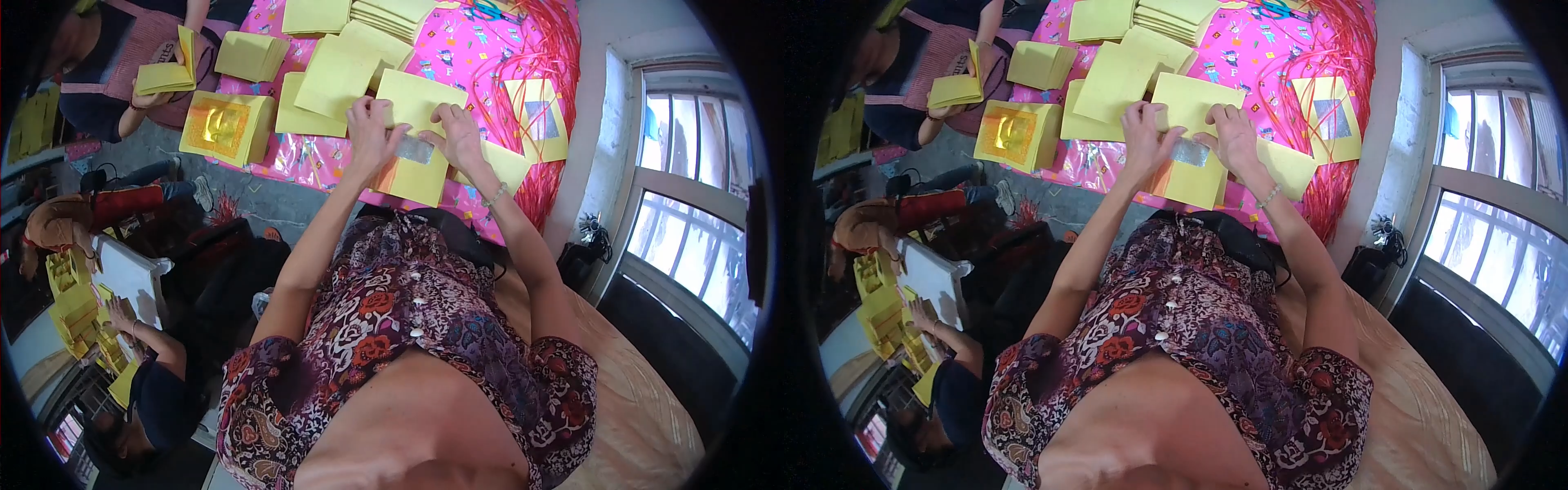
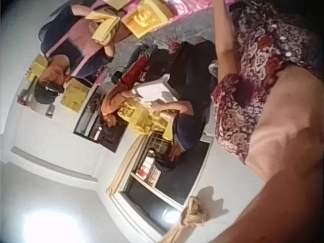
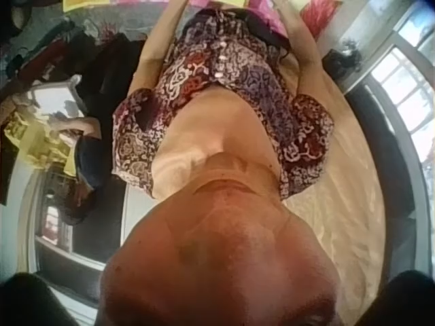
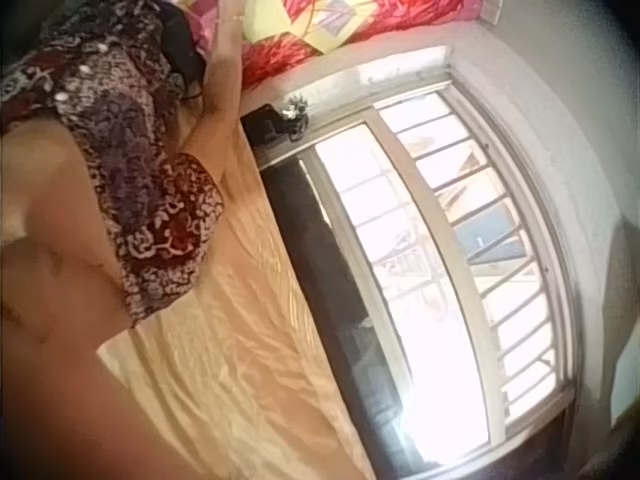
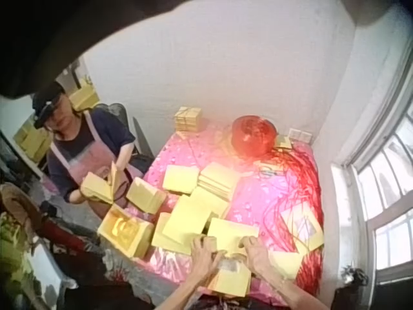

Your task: Counting and stacking sheets of yellow joss paper at a workshop table.

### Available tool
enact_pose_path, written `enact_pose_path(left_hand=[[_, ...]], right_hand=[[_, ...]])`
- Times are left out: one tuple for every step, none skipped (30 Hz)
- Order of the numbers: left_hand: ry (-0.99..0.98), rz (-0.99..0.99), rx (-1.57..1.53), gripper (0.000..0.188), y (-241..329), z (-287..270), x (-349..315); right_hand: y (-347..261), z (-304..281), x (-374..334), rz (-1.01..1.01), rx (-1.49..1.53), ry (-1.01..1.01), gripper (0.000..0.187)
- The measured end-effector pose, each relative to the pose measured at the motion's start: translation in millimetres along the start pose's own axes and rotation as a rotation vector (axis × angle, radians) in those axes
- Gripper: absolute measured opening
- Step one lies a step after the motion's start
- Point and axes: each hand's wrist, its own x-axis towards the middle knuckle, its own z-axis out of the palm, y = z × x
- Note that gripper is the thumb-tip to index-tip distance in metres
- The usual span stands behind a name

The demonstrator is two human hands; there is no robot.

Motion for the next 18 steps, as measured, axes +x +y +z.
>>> enact_pose_path(left_hand=[[-0.002, 0.002, 0.0, 0.052, -3.1, -0.8, -0.3], [-0.006, -0.015, -0.016, 0.05, -6.3, -1.3, -0.4], [-0.008, -0.033, -0.03, 0.049, -10.9, -0.5, -1.6], [-0.008, -0.03, -0.029, 0.049, -15.6, 0.2, -2.5], [-0.037, -0.114, -0.17, 0.047, -20.2, 1.2, -3.1], [-0.065, -0.199, -0.31, 0.045, -24.2, 3.2, -4.6], [-0.066, -0.197, -0.308, 0.045, -27.1, 6.3, -5.7], [-0.052, -0.25, -0.398, 0.042, -29.9, 9.4, -6.6], [-0.037, -0.304, -0.494, 0.038, -31.1, 12.0, -6.4], [-0.038, -0.303, -0.497, 0.038, -34.0, 12.3, -7.1], [-0.078, -0.417, -0.626, 0.035, -38.5, 10.7, -8.3], [-0.121, -0.529, -0.748, 0.032, -40.0, 8.7, -8.5], [-0.073, -0.461, -0.692, 0.03, -39.0, 9.4, -8.9], [-0.074, -0.461, -0.689, 0.03, -39.6, 8.7, -9.2], [-0.112, -0.509, -0.702, 0.027, -40.3, 7.6, -9.3], [-0.149, -0.557, -0.714, 0.025, -41.3, 6.5, -9.4], [-0.151, -0.558, -0.712, 0.025, -42.5, 5.4, -9.3], [-0.132, -0.565, -0.721, 0.024, -42.1, 4.4, -10.0]], right_hand=[[0.5, -1.1, 0.5, -0.006, 0.009, -0.008, 0.04], [0.9, -2.0, 0.7, -0.012, 0.019, -0.015, 0.04], [1.5, -2.1, 0.9, -0.011, 0.02, -0.013, 0.04], [2.3, -2.2, 1.1, -0.01, 0.027, -0.023, 0.04], [3.2, -2.4, 1.2, -0.007, 0.034, -0.033, 0.041], [2.9, -2.6, 1.2, -0.007, 0.037, -0.031, 0.041], [2.7, -2.8, 1.2, -0.008, 0.035, -0.036, 0.04], [2.3, -3.0, 1.0, -0.009, 0.034, -0.041, 0.04], [2.5, -3.1, 1.3, -0.008, 0.031, -0.04, 0.04], [2.4, -2.9, 1.4, -0.012, 0.043, -0.052, 0.04], [2.2, -2.8, 1.4, -0.016, 0.056, -0.064, 0.04], [2.7, -3.1, 1.0, -0.015, 0.059, -0.062, 0.04], [3.3, -3.6, 0.3, -0.013, 0.061, -0.064, 0.04], [3.8, -4.0, -0.3, -0.011, 0.063, -0.067, 0.039], [3.5, -4.6, -0.9, -0.01, 0.066, -0.067, 0.039], [3.2, -5.1, -1.6, -0.014, 0.066, -0.066, 0.038], [2.9, -5.2, -1.5, -0.019, 0.066, -0.066, 0.038], [2.3, -6.0, -1.5, -0.016, 0.067, -0.069, 0.038]])
